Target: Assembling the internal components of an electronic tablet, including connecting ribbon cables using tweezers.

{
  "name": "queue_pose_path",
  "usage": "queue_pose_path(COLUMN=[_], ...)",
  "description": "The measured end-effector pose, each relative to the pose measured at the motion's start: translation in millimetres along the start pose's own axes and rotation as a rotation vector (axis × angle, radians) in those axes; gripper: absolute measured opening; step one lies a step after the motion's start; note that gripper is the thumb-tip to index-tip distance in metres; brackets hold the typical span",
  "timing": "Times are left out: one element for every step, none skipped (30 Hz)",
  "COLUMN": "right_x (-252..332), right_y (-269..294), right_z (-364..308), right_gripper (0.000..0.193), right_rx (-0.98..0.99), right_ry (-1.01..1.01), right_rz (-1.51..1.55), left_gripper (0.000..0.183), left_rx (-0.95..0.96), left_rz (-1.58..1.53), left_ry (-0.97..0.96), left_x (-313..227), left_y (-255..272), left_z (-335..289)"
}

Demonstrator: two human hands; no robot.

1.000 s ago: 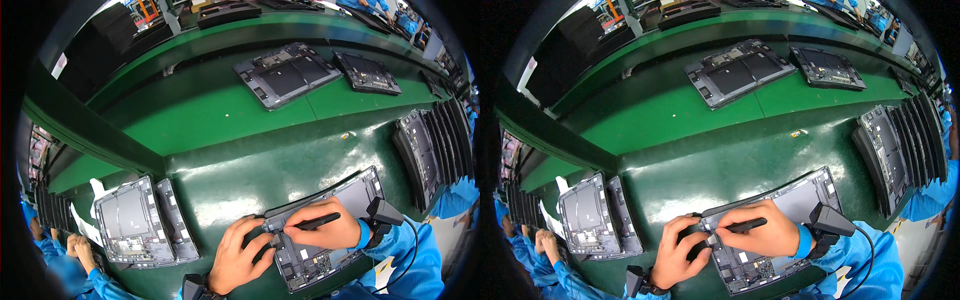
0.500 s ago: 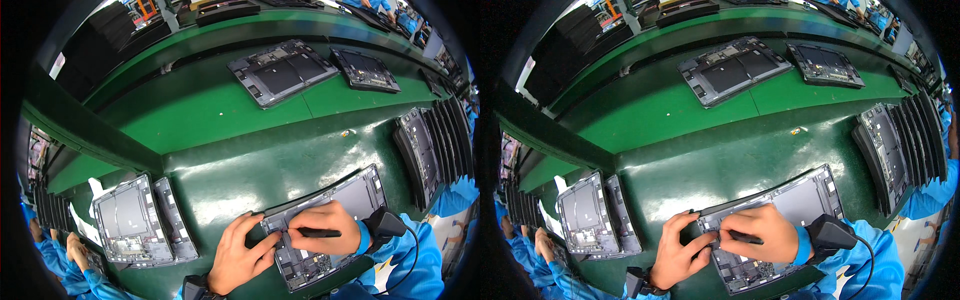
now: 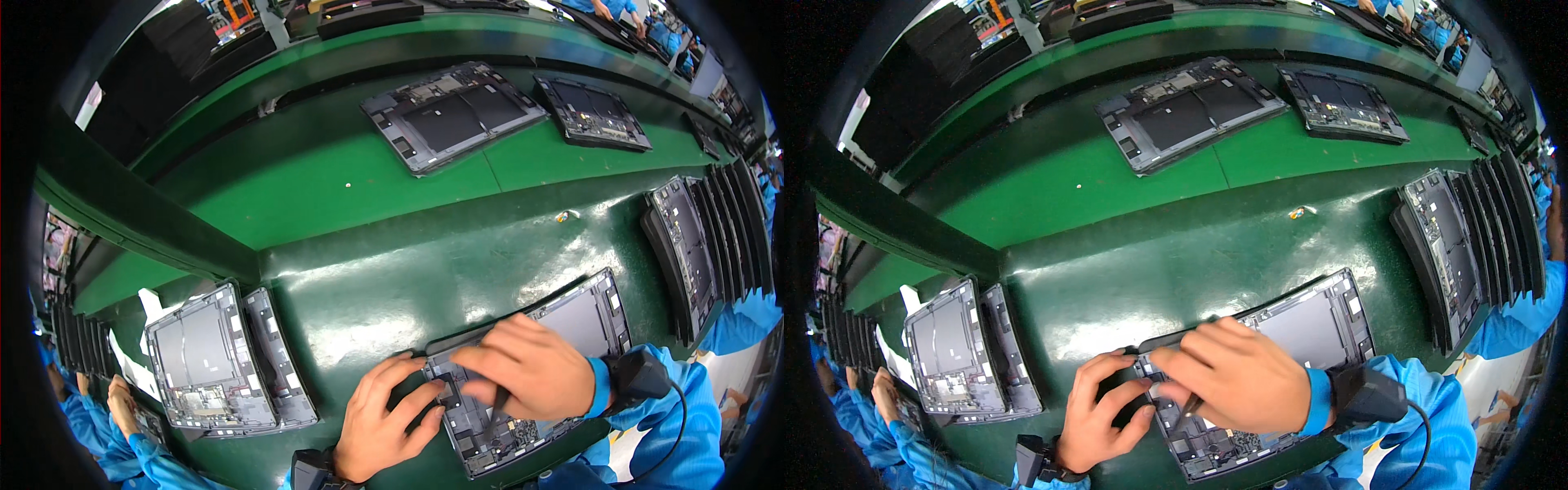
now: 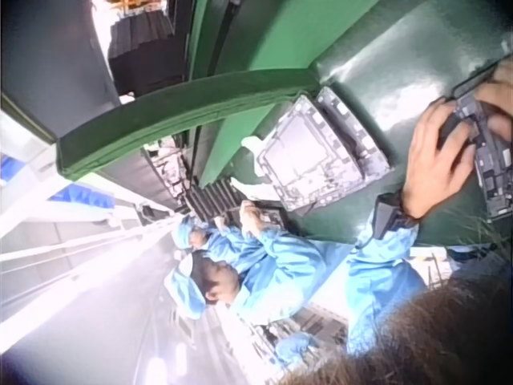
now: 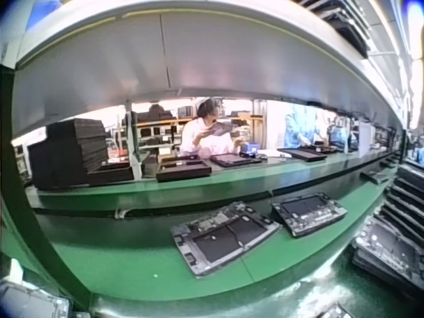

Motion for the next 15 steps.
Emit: queue_pose_path(right_x=[0, 0, -1, 0, -1, -2, -3, -3, -4, -5, -3, 0, -1, 2, 6], right_y=[-8, -14, -13, -15, -17, -20, -18, -19, -21, -20, -18, -17, -19, -19, -18], right_z=[-3, -7, -8, -11, -13, -18, -19, -21, -22, -22, -22, -23, -23, -24, -25], right_gripper=[0.041, 0.038, 0.038, 0.042, 0.045, 0.038, 0.038, 0.044, 0.05, 0.05, 0.051, 0.051, 0.051, 0.049, 0.046], right_rx=[0.06, 0.106, 0.107, 0.138, 0.169, 0.194, 0.194, 0.239, 0.284, 0.284, 0.268, 0.251, 0.251, 0.219, 0.187], right_ry=[-0.054, -0.062, -0.063, -0.043, -0.02, -0.001, 0.0, 0.007, 0.015, 0.015, 0.058, 0.101, 0.099, 0.158, 0.217], right_rz=[-0.032, -0.114, -0.112, -0.114, -0.117, -0.118, -0.117, -0.119, -0.121, -0.121, -0.139, -0.157, -0.155, -0.203, -0.251], left_gripper=[0.037, 0.037, 0.039, 0.04, 0.04, 0.042, 0.045, 0.045, 0.044, 0.044, 0.044, 0.042, 0.039, 0.039, 0.037], left_rx=[0.0, 0.002, 0.021, 0.041, 0.041, 0.043, 0.045, 0.045, 0.048, 0.051, 0.053, 0.056, 0.06, 0.061, 0.071], left_rz=[-0.006, -0.006, -0.004, -0.003, -0.002, 0.01, 0.023, 0.023, 0.026, 0.03, 0.029, 0.054, 0.078, 0.078, 0.109], left_ry=[-0.015, -0.013, 0.004, 0.021, 0.023, 0.021, 0.018, 0.018, 0.029, 0.04, 0.041, 0.031, 0.02, 0.02, 0.007], left_x=[-2, -3, -5, -5, -5, -6, -6, -6, -6, -5, -5, -6, -7, -8, -10], left_y=[1, 2, 3, 2, 2, 2, 1, 1, 0, 0, -1, -2, -3, -3, -4], left_z=[1, 2, 4, 4, 4, 4, 4, 4, 5, 5, 5, 4, 3, 3, 3])
Point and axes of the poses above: each hand's wrist, its own z-axis towards the middle knuckle, its own y-axis out of the back of the hand, x = y × z, the point moved 8 cm from there along z, towards the middle knuckle, and after that the axes turned 2 degrees about x, right-handed, at the moved point
